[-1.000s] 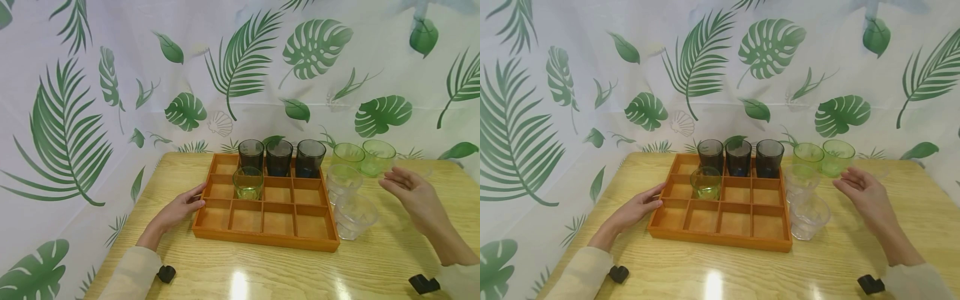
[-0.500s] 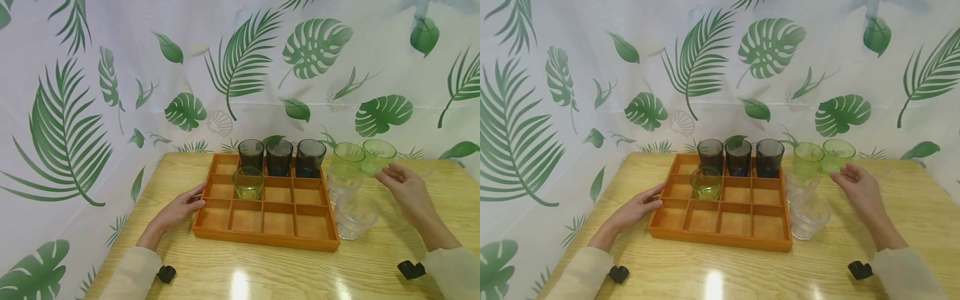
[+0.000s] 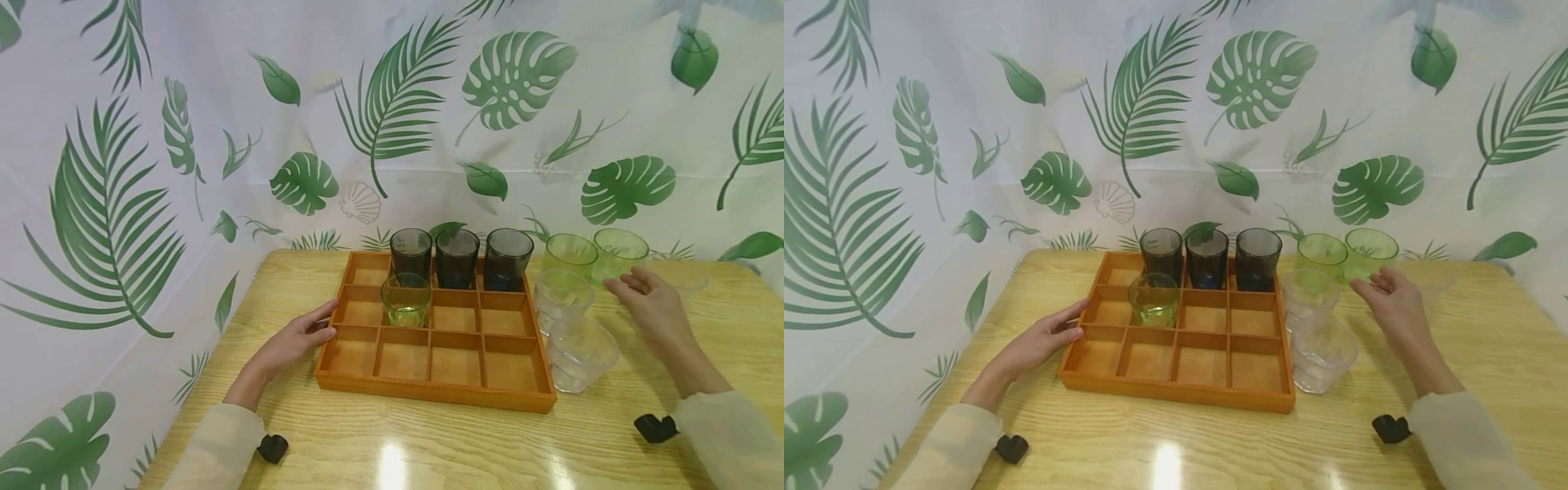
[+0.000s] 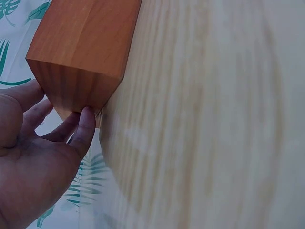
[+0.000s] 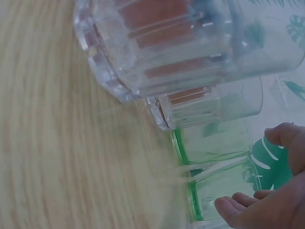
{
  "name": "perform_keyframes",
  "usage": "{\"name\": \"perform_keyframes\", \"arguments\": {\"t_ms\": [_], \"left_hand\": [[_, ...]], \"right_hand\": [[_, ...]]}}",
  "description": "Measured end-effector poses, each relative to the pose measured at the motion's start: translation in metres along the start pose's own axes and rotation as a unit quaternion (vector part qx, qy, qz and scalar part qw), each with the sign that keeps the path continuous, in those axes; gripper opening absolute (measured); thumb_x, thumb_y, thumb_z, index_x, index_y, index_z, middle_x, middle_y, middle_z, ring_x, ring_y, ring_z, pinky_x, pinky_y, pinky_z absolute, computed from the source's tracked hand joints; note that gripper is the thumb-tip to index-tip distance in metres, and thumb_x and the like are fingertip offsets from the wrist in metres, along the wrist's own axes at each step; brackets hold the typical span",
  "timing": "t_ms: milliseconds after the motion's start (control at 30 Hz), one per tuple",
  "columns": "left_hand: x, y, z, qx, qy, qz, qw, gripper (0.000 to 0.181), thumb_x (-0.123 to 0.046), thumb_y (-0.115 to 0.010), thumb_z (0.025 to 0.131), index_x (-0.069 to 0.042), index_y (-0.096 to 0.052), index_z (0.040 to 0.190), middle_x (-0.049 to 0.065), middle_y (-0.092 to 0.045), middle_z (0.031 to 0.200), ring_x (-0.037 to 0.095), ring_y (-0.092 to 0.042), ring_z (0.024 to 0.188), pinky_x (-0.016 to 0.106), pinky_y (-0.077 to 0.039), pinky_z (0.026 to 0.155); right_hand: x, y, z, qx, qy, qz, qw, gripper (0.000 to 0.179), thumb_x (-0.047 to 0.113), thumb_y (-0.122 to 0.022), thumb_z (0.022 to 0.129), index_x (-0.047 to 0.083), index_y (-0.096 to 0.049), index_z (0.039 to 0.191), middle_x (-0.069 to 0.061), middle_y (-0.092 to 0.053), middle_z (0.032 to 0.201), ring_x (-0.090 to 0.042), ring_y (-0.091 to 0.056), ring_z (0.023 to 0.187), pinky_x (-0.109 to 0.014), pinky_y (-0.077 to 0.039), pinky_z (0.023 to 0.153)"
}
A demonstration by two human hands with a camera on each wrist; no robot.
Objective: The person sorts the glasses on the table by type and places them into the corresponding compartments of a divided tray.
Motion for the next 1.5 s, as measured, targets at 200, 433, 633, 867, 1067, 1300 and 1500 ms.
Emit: {"name": "perform_keyframes", "arguments": {"t_ms": [200, 433, 633, 867, 1067, 1300, 1500], "left_hand": [[0.000, 0.000, 0.000, -0.002, 0.001, 0.001, 1.0000, 0.067, -0.023, -0.055, 0.109, -0.016, -0.022, 0.167, 0.010, -0.015, 0.171, 0.038, -0.022, 0.154, 0.055, -0.027, 0.120], [0.000, 0.000, -0.001, -0.004, 0.003, 0.004, 1.0000, 0.066, -0.025, -0.055, 0.109, -0.017, -0.022, 0.167, 0.010, -0.015, 0.171, 0.038, -0.023, 0.154, 0.055, -0.028, 0.120], [0.000, 0.001, -0.001, -0.005, 0.003, 0.006, 1.0000, 0.066, -0.024, -0.055, 0.109, -0.017, -0.022, 0.167, 0.010, -0.016, 0.171, 0.038, -0.023, 0.153, 0.055, -0.027, 0.120], [0.001, 0.001, -0.001, -0.004, 0.002, 0.006, 1.0000, 0.066, -0.024, -0.055, 0.109, -0.018, -0.022, 0.167, 0.010, -0.015, 0.171, 0.038, -0.024, 0.153, 0.055, -0.027, 0.120], [0.002, 0.002, 0.000, -0.003, 0.002, 0.003, 1.0000, 0.066, -0.024, -0.055, 0.109, -0.018, -0.022, 0.167, 0.009, -0.015, 0.171, 0.038, -0.026, 0.153, 0.055, -0.028, 0.120], [0.000, 0.001, 0.001, 0.001, -0.002, -0.001, 1.0000, 0.067, -0.025, -0.055, 0.109, -0.016, -0.021, 0.167, 0.010, -0.014, 0.171, 0.038, -0.026, 0.152, 0.055, -0.028, 0.120], [0.000, 0.001, 0.000, -0.002, -0.001, -0.004, 1.0000, 0.067, -0.023, -0.055, 0.109, -0.016, -0.021, 0.167, 0.010, -0.015, 0.171, 0.038, -0.027, 0.152, 0.054, -0.028, 0.120]], "right_hand": [[-0.003, 0.001, 0.005, -0.010, -0.016, 0.006, 0.9998, 0.094, 0.046, -0.053, 0.106, -0.002, 0.005, 0.163, -0.033, -0.010, 0.166, -0.049, -0.016, 0.151, -0.042, -0.033, 0.119], [-0.008, 0.009, 0.014, -0.028, -0.027, -0.022, 0.9990, 0.099, 0.050, -0.053, 0.105, -0.004, 0.007, 0.162, -0.032, -0.009, 0.166, -0.055, -0.014, 0.149, -0.068, -0.023, 0.116], [-0.010, 0.008, 0.024, -0.039, -0.013, -0.020, 0.9990, 0.097, 0.046, -0.056, 0.105, -0.008, 0.001, 0.162, -0.037, -0.008, 0.164, -0.054, -0.011, 0.150, -0.069, -0.023, 0.115], [-0.014, 0.004, 0.035, -0.049, -0.030, -0.005, 0.9984, 0.106, 0.049, -0.056, 0.103, -0.004, 0.014, 0.160, -0.037, 0.003, 0.164, -0.057, -0.005, 0.150, -0.071, -0.022, 0.114], [-0.015, 0.007, 0.046, -0.070, -0.032, -0.014, 0.9969, 0.103, 0.045, -0.057, 0.103, -0.008, 0.011, 0.160, -0.039, 0.000, 0.163, -0.059, -0.010, 0.148, -0.072, -0.026, 0.112], [-0.016, 0.011, 0.054, -0.076, -0.025, -0.014, 0.9967, 0.103, 0.040, -0.057, 0.104, -0.008, 0.016, 0.159, -0.037, 0.006, 0.164, -0.057, -0.005, 0.149, -0.070, -0.021, 0.115], [-0.017, 0.011, 0.061, -0.078, -0.016, -0.005, 0.9968, 0.106, 0.039, -0.060, 0.103, -0.004, 0.019, 0.159, -0.030, 0.018, 0.165, -0.050, 0.009, 0.152, -0.065, -0.010, 0.120]]}}
Point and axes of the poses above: each hand's wrist, its own z-axis towards the middle knuckle, its own y-axis out of the back of the hand, x = y × z, the point moved 7 cm from there along z, towards the middle knuckle
